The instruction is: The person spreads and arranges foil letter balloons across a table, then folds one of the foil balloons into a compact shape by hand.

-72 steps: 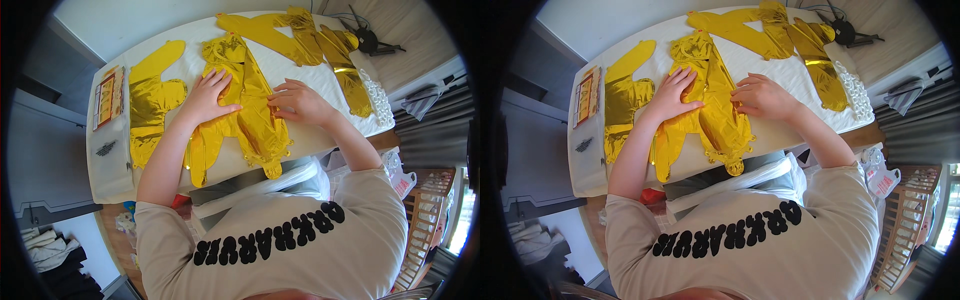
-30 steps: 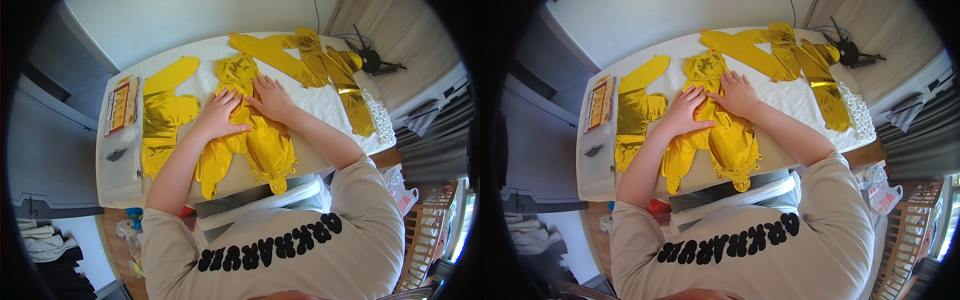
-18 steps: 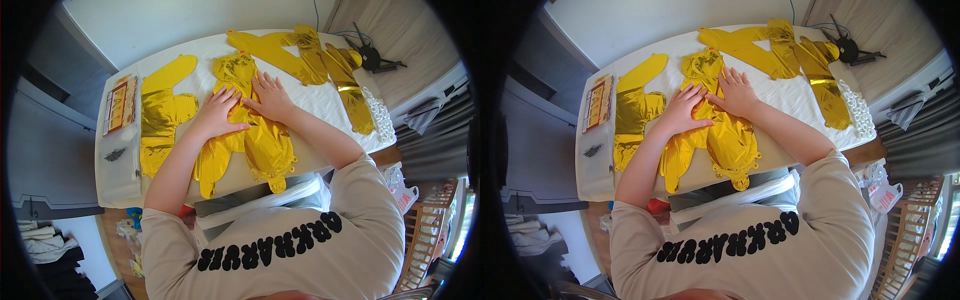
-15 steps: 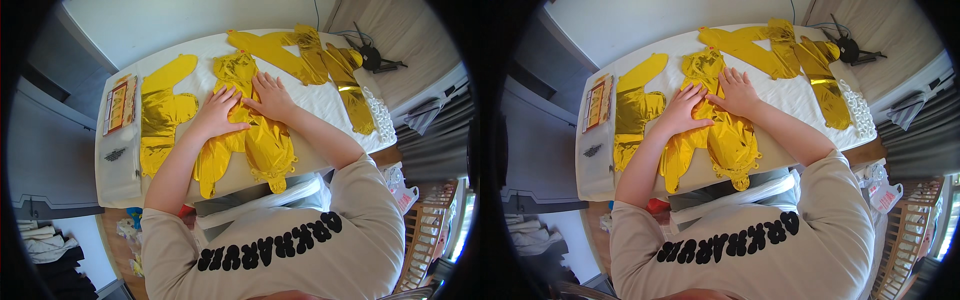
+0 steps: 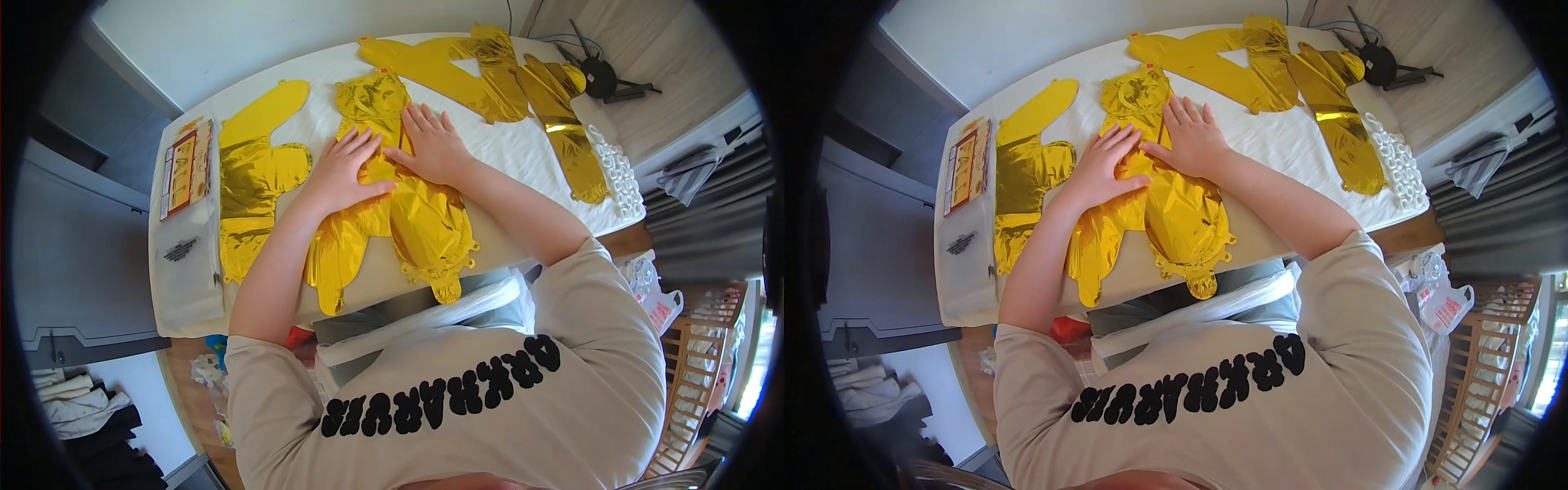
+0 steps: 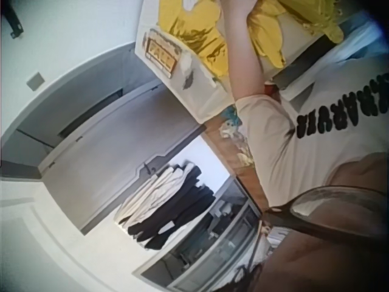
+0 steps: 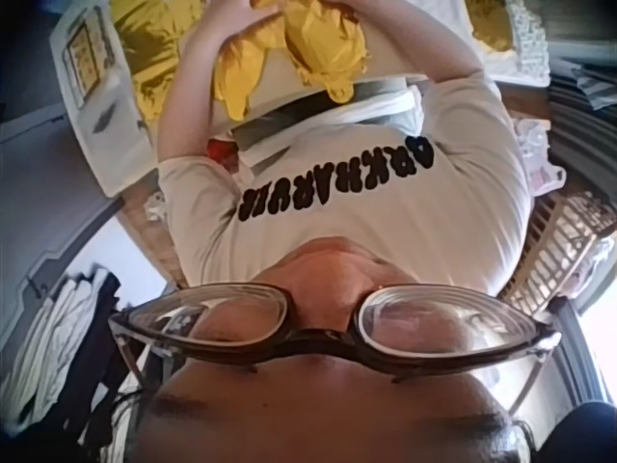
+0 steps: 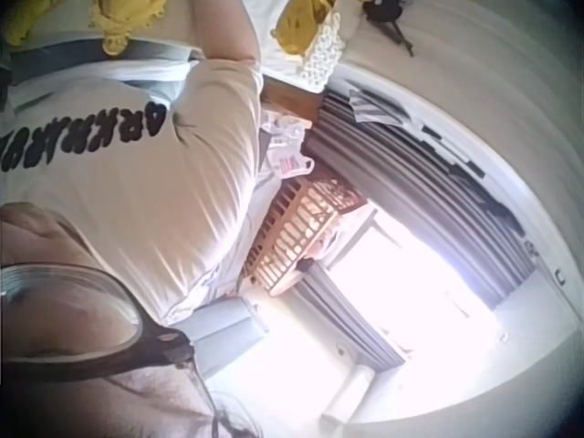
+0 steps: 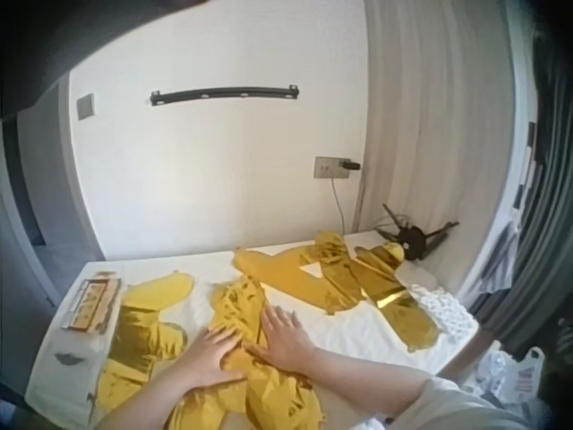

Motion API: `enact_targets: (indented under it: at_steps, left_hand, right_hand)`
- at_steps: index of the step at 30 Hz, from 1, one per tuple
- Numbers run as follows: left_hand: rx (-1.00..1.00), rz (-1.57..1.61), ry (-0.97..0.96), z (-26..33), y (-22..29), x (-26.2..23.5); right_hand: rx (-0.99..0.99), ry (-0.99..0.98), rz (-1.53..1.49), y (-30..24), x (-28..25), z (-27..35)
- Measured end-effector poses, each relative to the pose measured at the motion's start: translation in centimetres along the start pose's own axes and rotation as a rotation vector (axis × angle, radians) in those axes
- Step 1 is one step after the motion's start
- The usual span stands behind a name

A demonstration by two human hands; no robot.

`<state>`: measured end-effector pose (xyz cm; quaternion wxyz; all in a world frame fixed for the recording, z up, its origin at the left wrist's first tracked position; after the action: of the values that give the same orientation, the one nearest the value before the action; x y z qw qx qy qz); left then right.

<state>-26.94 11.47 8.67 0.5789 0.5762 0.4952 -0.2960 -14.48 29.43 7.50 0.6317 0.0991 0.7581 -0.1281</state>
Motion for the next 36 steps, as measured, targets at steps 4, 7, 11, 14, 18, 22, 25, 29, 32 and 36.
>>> enact_targets:
  at_steps: [4, 7, 11, 14, 18, 22, 25, 29, 32, 36]
  left_hand:
    - [-0.021, 0.222, 0.089, -0.4, -0.6, 0.1]
    - [-0.057, 0.321, 0.156, 0.0, -1.1, 0.0]
    - [-0.045, 0.109, 0.256, 0.2, 0.1, -0.7]
    - [0.207, -0.232, 0.255, 0.6, 4.3, -2.5]
    - [0.355, -0.088, 0.103, 0.7, 9.0, -1.1]
    - [0.497, -0.13, 0.032, -0.2, 11.0, 1.4]
    - [0.526, -0.179, 0.041, -0.2, 11.0, 2.1]
    - [0.536, -0.208, 0.033, 0.2, 11.0, 2.7]
    - [0.551, -0.19, 0.016, 0.2, 10.8, 3.0]
    - [0.561, -0.163, -0.015, 0.0, 10.5, 3.0]
  right_hand:
    - [0.006, 0.01, -0.015, 0.0, -0.1, 0.1]
    - [0.002, 0.013, -0.033, -0.2, -0.3, 0.0]
    - [0.005, 0.006, -0.036, -0.1, -0.2, 0.1]
    - [0.008, 0.001, -0.032, 0.4, 0.3, 0.1]
    - [0.008, 0.005, -0.05, 0.0, 0.0, 0.2]
    - [0.011, -0.012, 0.011, 0.0, 0.0, -0.2]
    - [0.014, -0.032, 0.01, -0.1, 0.0, -0.2]
    - [0.023, -0.041, 0.0, -0.1, -0.2, -0.1]
    - [0.021, -0.038, -0.009, 0.0, -0.3, 0.0]
    - [0.025, -0.047, -0.016, 0.0, -0.3, -0.2]
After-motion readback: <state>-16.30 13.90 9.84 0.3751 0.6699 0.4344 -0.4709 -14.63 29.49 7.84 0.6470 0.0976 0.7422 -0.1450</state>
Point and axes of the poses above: each hand's wrist, its own z-axis away from the middle knuckle, its own x-axis out of the palm, y = z × x, the point moved 2 cm from there along -z, towards the middle knuckle
